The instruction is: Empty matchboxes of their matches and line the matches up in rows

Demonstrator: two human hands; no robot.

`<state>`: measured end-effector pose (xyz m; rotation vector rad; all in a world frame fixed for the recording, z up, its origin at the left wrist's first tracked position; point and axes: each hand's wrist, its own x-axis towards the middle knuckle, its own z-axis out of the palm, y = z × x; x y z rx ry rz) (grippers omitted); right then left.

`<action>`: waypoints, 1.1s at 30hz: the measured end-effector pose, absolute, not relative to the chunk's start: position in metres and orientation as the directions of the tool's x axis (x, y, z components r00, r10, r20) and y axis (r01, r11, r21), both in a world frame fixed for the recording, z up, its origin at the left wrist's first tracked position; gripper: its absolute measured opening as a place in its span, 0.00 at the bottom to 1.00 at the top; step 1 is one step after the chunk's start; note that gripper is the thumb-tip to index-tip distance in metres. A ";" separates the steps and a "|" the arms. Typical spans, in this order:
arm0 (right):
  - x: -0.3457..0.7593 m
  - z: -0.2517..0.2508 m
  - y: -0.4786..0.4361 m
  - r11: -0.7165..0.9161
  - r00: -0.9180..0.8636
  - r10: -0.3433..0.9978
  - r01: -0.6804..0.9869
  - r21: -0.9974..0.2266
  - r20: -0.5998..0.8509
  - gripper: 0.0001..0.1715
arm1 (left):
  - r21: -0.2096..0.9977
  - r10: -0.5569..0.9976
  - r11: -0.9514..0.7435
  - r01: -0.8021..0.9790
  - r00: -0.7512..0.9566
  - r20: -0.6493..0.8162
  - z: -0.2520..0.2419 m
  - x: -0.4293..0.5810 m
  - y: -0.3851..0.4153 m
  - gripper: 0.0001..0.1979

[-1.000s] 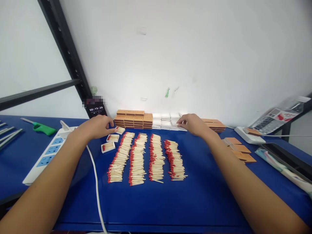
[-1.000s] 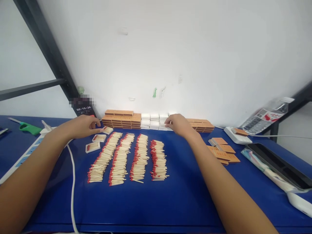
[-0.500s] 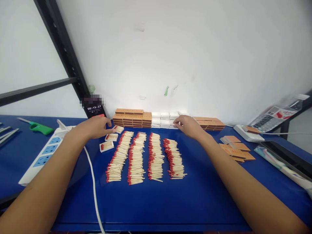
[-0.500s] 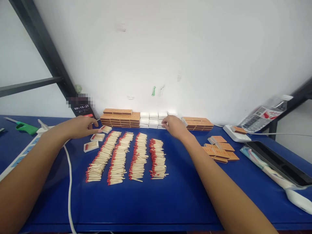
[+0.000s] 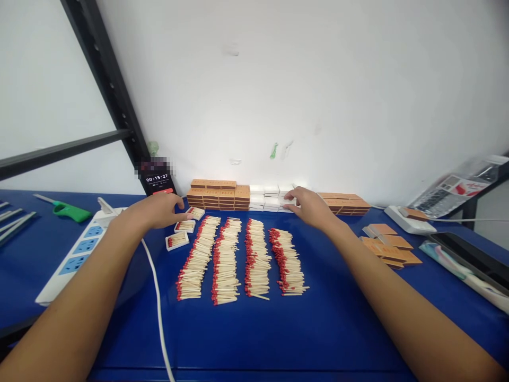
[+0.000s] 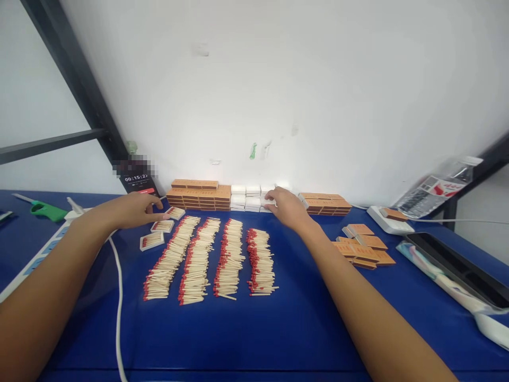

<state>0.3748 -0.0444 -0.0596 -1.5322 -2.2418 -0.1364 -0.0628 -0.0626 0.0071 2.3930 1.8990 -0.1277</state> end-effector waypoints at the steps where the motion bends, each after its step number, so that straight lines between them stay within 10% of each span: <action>1: 0.374 -0.060 -0.045 0.389 -0.305 0.865 0.909 -0.148 0.399 0.10 | 0.016 0.967 -0.225 0.974 0.225 -0.119 0.007 -0.063 -0.063 0.33; 33: 0.337 -0.071 -0.054 0.371 -0.311 0.785 0.929 -0.004 0.536 0.13 | 0.057 0.919 -0.063 0.996 0.080 -0.385 0.018 -0.067 -0.074 0.41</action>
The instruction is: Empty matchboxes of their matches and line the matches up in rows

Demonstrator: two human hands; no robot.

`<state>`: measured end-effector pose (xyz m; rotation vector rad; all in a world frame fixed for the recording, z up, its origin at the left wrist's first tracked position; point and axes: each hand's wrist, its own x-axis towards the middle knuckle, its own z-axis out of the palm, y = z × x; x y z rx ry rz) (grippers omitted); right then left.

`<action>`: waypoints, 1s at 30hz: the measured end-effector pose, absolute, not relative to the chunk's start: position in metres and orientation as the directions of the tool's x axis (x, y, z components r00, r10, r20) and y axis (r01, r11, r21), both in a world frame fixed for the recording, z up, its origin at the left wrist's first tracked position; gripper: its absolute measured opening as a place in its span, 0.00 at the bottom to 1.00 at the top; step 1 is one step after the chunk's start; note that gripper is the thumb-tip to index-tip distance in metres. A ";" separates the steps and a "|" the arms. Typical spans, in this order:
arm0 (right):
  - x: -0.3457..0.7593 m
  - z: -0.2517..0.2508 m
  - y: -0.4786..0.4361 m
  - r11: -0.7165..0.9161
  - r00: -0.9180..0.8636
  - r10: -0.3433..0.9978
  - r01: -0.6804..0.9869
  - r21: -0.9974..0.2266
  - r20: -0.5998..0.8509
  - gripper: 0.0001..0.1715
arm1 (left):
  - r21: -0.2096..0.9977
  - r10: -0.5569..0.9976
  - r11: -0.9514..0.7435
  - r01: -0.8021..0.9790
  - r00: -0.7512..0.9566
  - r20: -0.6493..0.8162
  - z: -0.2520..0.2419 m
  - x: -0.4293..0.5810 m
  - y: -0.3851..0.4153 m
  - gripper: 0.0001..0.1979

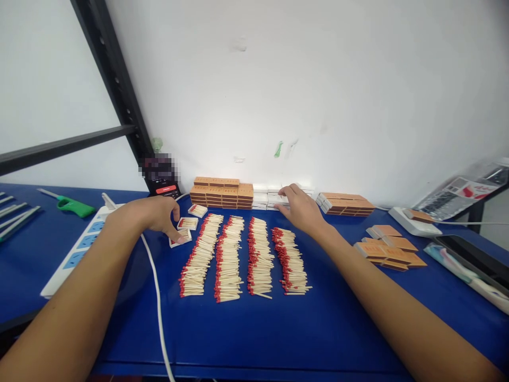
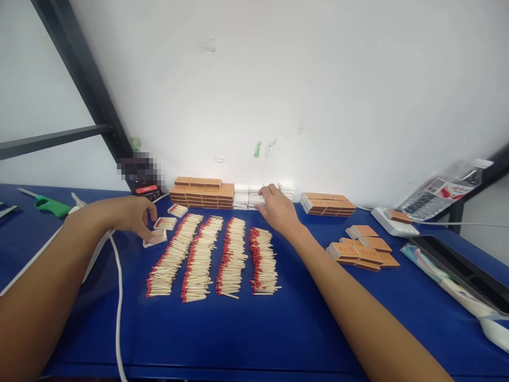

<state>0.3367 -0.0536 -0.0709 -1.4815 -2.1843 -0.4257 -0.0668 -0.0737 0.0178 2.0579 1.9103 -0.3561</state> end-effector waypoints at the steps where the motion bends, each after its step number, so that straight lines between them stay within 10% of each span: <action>1: 0.337 -0.070 -0.055 0.374 -0.310 0.783 0.928 -0.009 0.539 0.13 | 0.054 0.918 -0.063 0.997 0.079 -0.389 0.017 -0.067 -0.073 0.40; 16: 0.346 -0.052 -0.068 0.379 -0.254 0.736 0.923 -0.071 0.628 0.10 | 0.054 0.900 -0.088 0.995 0.103 -0.424 0.009 -0.070 -0.070 0.15; 30: 0.346 -0.048 -0.070 0.380 -0.250 0.745 0.921 -0.087 0.618 0.11 | 0.047 0.919 -0.126 0.991 0.134 -0.371 0.007 -0.065 -0.073 0.16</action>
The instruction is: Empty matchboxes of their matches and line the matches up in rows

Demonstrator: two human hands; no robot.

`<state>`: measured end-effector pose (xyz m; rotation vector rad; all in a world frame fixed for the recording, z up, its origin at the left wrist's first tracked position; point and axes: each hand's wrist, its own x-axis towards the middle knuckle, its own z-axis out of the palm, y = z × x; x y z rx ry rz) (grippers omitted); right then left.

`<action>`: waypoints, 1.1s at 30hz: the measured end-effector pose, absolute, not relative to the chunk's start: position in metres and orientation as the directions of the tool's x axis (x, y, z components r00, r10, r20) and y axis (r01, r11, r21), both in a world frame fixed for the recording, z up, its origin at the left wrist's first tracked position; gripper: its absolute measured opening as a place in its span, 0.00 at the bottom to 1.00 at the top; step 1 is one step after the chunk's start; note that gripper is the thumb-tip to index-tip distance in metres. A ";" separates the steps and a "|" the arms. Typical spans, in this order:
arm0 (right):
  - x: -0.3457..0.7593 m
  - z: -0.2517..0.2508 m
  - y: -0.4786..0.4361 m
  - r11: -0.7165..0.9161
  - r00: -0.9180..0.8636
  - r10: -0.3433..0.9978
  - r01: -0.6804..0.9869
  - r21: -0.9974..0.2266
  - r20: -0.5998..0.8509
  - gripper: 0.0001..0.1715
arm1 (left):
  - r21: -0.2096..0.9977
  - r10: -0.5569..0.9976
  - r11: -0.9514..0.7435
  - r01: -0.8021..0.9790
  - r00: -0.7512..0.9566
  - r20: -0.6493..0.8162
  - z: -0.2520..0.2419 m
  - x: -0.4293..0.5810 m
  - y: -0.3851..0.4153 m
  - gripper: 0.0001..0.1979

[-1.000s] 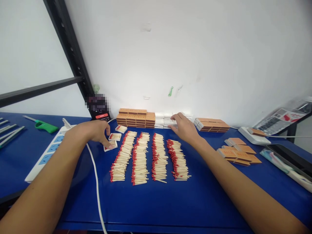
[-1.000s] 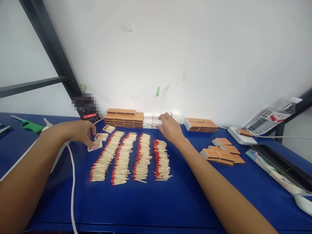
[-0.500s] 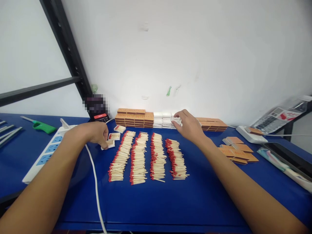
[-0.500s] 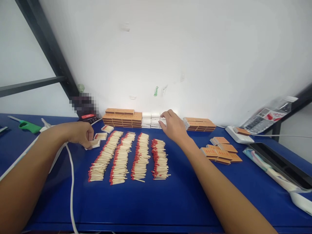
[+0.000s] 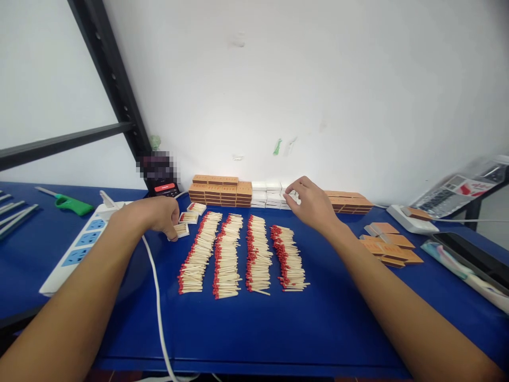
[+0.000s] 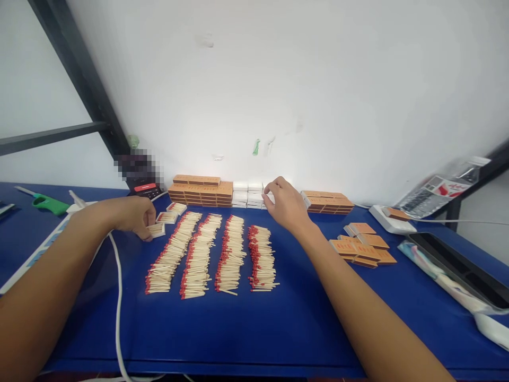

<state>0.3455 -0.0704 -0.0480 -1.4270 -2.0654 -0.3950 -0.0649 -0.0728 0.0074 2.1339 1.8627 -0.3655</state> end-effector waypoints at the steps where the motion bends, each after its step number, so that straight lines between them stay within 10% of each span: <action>1: 0.346 -0.048 -0.070 0.380 -0.249 0.747 0.921 -0.088 0.616 0.10 | 0.046 0.919 -0.120 0.992 0.128 -0.372 0.008 -0.065 -0.073 0.16; 10: 0.333 -0.040 -0.079 0.455 -0.242 0.756 0.862 -0.223 0.608 0.09 | 0.161 0.933 -0.180 0.970 0.221 -0.285 0.030 -0.057 -0.086 0.13; 18: 0.272 -0.017 -0.126 0.333 -0.450 0.881 0.375 -0.865 0.144 0.19 | 0.402 0.786 -0.559 0.725 0.618 -0.022 0.036 0.001 -0.126 0.10; 33: 0.291 -0.031 -0.109 -0.039 -0.470 0.859 0.335 -0.941 -0.203 0.26 | 0.319 0.717 -0.697 0.642 0.630 0.300 0.002 0.031 -0.124 0.22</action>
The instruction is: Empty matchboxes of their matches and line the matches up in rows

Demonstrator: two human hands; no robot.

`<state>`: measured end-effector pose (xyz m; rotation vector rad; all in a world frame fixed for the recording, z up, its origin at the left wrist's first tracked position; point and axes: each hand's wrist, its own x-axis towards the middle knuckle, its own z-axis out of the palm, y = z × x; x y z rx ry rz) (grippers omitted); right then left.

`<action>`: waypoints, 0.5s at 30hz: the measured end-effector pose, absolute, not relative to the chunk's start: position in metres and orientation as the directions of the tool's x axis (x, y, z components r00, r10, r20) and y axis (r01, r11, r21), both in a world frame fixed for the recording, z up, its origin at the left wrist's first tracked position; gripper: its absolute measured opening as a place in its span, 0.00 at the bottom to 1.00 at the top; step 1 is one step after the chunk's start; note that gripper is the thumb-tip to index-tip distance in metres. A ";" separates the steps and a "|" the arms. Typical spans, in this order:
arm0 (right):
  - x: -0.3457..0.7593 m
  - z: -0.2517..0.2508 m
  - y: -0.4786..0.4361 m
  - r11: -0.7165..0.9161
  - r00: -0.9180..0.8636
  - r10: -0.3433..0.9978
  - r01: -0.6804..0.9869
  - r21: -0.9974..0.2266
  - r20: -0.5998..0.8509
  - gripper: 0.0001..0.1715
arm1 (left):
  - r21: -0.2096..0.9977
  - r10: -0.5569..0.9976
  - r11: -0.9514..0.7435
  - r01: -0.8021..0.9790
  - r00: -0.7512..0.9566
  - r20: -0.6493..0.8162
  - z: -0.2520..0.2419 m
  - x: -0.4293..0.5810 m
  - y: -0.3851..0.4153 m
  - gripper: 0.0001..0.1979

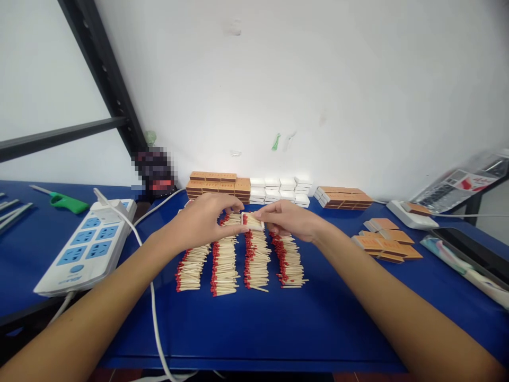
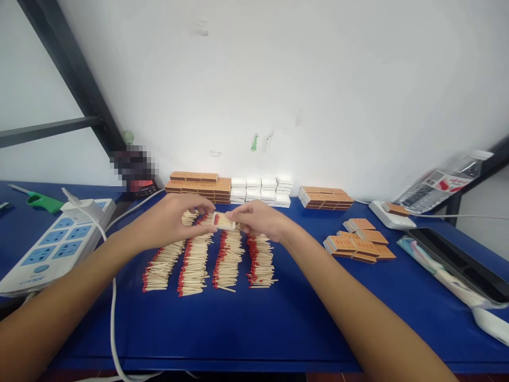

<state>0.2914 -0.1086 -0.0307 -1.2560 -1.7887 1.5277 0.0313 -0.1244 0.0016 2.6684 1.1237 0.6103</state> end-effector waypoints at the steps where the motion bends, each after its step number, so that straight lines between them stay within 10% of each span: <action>1: 0.300 -0.031 -0.103 -0.028 -0.428 0.883 0.359 -0.933 -0.191 0.26 | 0.296 0.708 -0.705 0.644 0.629 0.321 0.000 0.030 -0.122 0.23; 15: 0.372 -0.051 -0.064 -0.003 -0.226 0.960 0.587 -0.810 -0.168 0.28 | 0.399 0.759 -0.651 0.646 0.546 0.356 -0.003 0.007 -0.096 0.16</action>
